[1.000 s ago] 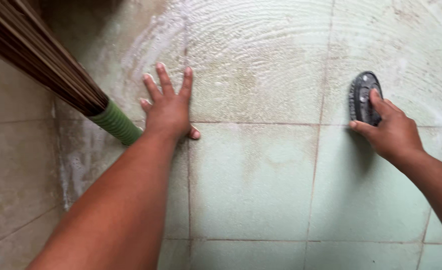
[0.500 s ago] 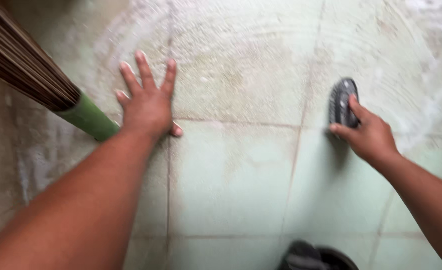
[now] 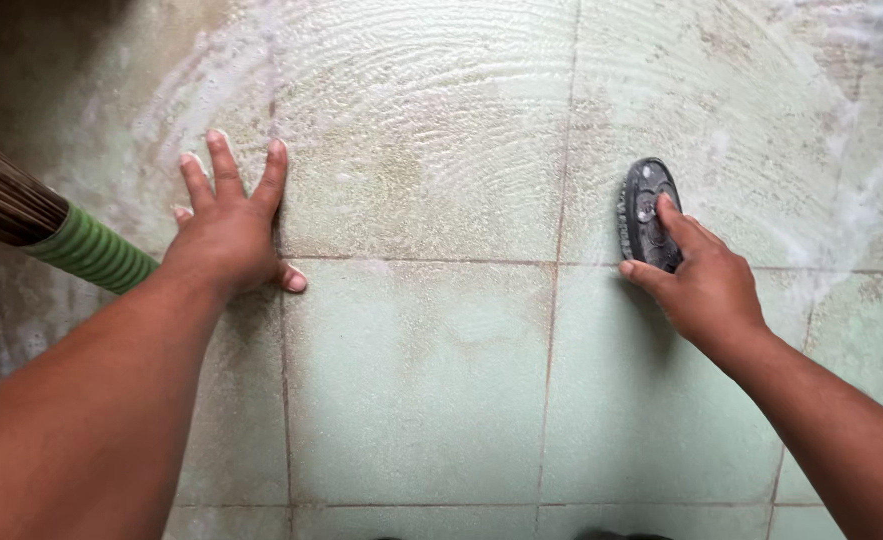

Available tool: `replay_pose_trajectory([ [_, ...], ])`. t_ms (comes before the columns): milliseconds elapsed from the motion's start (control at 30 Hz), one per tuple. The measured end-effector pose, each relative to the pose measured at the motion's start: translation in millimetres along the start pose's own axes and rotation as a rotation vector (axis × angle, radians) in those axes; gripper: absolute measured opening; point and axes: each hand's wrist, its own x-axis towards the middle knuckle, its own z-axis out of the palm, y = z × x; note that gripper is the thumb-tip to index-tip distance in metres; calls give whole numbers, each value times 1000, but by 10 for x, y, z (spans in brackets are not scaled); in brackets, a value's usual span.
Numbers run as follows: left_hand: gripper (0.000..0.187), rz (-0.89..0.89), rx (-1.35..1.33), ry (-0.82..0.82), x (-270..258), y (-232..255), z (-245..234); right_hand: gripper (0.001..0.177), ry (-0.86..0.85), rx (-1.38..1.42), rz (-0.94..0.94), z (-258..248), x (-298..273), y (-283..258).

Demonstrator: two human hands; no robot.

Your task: The person scrubs the tiled floor with soapy water using a broom and a handheld scrub brush.

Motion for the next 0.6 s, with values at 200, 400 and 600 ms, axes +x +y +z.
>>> replay_pose_trajectory([
  [200,157,3,23,59,-33,42,50,91,-3,-11,-15,-11,-7,66],
  [400,162,-18,50,41,29,51,80,95,2,-8,27,-36,127,85],
  [600,155,-17,29,44,-36,34,81,96,-94,-9,111,-17,61,-63],
])
